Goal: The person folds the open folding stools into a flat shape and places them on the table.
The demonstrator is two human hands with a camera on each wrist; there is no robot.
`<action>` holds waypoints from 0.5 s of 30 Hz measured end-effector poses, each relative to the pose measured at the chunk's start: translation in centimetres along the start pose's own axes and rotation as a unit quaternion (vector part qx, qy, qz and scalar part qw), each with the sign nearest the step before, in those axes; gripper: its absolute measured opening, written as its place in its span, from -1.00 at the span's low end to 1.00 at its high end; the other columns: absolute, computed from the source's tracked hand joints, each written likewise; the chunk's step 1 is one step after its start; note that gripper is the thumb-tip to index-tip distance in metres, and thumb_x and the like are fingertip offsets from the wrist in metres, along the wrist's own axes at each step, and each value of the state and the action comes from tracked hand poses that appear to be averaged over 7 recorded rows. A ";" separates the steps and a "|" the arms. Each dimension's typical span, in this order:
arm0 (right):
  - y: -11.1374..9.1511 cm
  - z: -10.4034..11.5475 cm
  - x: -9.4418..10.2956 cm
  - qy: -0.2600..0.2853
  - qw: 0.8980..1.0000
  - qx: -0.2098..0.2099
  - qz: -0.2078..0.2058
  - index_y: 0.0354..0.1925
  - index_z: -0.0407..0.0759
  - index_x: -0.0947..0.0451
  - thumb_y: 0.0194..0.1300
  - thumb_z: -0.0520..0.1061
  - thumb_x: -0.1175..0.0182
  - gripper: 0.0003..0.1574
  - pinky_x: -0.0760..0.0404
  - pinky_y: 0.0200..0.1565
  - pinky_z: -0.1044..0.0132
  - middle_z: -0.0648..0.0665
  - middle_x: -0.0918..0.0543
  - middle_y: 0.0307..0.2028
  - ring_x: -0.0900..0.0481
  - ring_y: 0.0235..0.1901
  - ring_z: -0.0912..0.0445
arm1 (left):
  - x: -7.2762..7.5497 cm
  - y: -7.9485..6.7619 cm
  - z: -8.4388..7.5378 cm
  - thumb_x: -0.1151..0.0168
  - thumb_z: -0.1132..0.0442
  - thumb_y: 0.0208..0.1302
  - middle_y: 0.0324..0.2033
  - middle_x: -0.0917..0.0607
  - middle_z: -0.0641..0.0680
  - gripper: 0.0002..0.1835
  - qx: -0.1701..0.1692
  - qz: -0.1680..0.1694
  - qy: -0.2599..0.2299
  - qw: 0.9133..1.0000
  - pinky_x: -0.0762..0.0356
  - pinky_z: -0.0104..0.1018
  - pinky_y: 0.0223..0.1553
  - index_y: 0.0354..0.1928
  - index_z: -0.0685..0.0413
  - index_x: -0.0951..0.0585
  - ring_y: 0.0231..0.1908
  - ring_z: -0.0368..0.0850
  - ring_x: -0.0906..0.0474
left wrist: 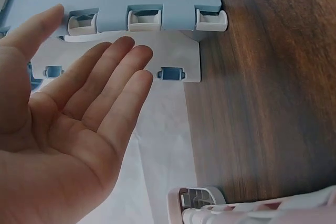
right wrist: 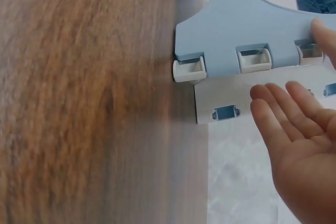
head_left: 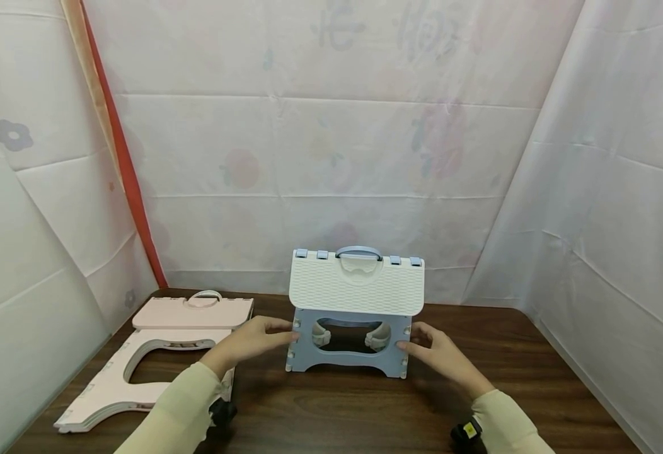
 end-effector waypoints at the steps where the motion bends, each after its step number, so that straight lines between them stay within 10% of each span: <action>1: 0.0 0.0 0.1 0.002 1.000 -0.004 -0.004 0.17 -0.18 -0.52 0.33 0.14 -0.34 -0.40 -0.56 0.06 0.03 -0.11 -0.63 0.04 -0.55 0.09 -0.03 | 0.0 0.0 0.0 -0.27 -0.22 0.32 0.09 -0.67 0.05 -0.38 0.000 -0.002 -0.001 1.000 -0.41 0.23 0.18 0.21 0.08 -0.63 0.23 0.11 -0.47; 15: -0.1 -0.4 1.0 -0.012 0.999 -0.047 0.003 0.55 -0.17 -0.03 0.48 0.30 -0.06 -0.04 -0.17 0.30 -0.35 -0.37 -0.05 0.51 -0.01 0.47 -0.30 | 0.6 0.1 0.2 -0.16 -0.35 0.32 0.34 -0.46 0.15 -0.21 0.016 -0.037 0.009 0.999 -0.29 0.31 0.24 0.43 -0.03 -0.42 0.35 0.22 -0.31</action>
Point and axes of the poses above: each hand's wrist, its own y-axis towards the middle knuckle, its own x-axis out of the back of the hand, z = x × y, the point moved 9 cm from there along y, towards the middle knuckle
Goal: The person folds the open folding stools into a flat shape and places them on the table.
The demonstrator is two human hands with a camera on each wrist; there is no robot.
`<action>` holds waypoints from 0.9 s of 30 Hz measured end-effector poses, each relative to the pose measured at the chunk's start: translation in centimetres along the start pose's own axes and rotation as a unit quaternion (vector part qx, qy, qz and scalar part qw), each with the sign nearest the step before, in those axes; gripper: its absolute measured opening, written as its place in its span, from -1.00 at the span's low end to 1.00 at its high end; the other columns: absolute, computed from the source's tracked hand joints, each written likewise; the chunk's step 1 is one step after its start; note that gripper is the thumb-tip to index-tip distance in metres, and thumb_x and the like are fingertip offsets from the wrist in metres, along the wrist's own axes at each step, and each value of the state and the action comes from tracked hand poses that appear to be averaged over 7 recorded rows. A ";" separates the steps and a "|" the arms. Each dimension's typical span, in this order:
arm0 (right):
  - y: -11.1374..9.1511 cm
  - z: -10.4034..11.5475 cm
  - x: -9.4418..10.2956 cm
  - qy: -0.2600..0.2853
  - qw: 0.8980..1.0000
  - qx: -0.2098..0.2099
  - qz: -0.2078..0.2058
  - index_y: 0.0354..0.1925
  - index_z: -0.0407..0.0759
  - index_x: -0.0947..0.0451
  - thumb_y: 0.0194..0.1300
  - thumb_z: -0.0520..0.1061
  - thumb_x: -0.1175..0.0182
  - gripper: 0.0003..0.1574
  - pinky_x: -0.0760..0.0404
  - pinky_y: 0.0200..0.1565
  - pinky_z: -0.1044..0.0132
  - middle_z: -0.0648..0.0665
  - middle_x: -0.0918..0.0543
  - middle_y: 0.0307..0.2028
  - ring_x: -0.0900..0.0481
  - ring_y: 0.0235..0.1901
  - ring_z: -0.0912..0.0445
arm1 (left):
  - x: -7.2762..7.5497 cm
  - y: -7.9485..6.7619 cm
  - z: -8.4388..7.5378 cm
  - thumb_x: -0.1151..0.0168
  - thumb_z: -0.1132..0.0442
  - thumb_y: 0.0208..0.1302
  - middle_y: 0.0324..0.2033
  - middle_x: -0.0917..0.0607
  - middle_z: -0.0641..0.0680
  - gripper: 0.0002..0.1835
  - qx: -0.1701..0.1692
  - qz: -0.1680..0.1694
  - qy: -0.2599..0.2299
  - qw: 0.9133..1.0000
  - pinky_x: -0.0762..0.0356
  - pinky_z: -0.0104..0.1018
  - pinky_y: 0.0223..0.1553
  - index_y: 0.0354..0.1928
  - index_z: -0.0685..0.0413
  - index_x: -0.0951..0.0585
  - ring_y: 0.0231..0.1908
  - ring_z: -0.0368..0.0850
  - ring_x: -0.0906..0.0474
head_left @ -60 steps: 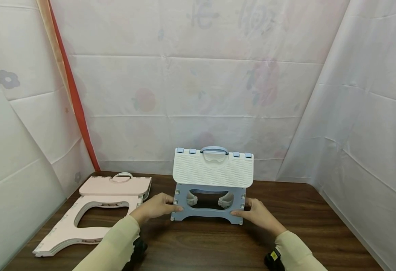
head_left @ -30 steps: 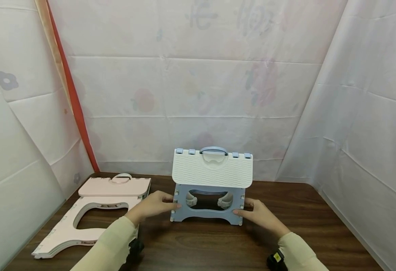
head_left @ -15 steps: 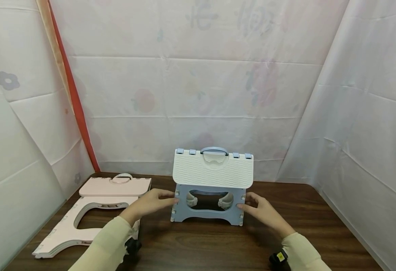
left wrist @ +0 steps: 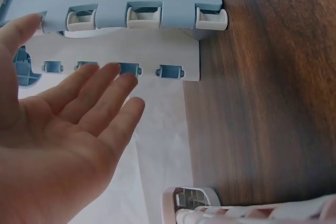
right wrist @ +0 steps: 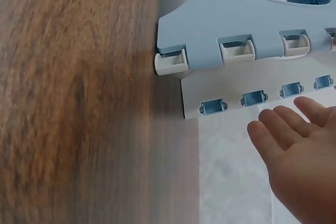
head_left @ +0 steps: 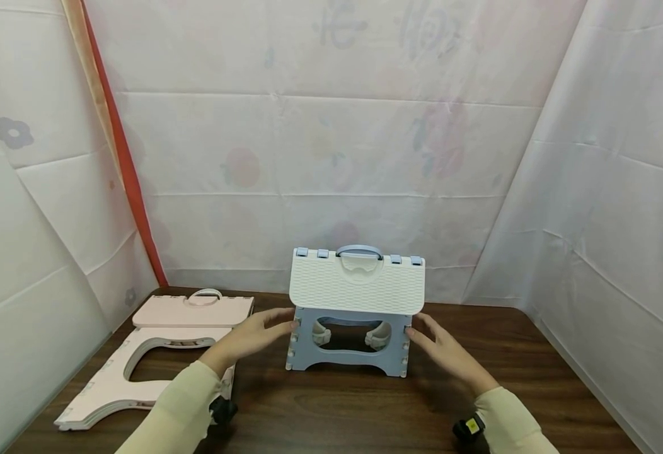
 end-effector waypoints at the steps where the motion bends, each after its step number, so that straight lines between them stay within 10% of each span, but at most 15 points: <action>1: 0.0 0.0 0.0 0.004 1.000 -0.002 0.003 0.55 -0.17 0.00 0.48 0.30 -0.05 -0.03 -0.16 0.30 -0.35 -0.37 -0.02 0.52 0.01 0.47 -0.30 | 0.0 0.0 0.0 -0.16 -0.35 0.32 0.35 -0.45 0.15 -0.20 0.000 0.001 -0.002 1.000 -0.29 0.32 0.23 0.45 -0.05 -0.40 0.35 0.23 -0.30; 16: 0.3 1.0 -0.8 0.063 0.997 0.017 0.047 0.62 0.02 0.27 0.50 0.24 -0.02 0.01 0.02 0.35 -0.37 -0.20 0.23 0.58 0.16 0.51 -0.22 | -0.8 0.9 0.0 -0.12 -0.16 0.41 0.53 -0.09 0.18 -0.14 -0.007 0.003 -0.058 0.998 -0.11 0.34 0.32 0.60 -0.03 -0.04 0.46 0.26 -0.05; 27: 0.7 1.3 -1.5 0.086 0.993 0.036 0.078 0.61 0.18 0.34 0.54 0.16 0.08 -0.08 0.06 0.33 -0.41 -0.13 0.30 0.58 -0.11 0.43 -0.28 | -1.7 1.0 0.5 -0.13 -0.16 0.30 0.55 -0.06 0.12 -0.09 0.033 0.027 -0.095 0.995 -0.05 0.37 0.33 0.61 -0.24 0.02 0.48 0.23 -0.01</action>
Point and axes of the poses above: each hand's wrist, its own y-axis towards the middle knuckle, its own x-axis out of the back of the hand, z = x × y, the point moved 9 cm from there along y, towards the middle knuckle
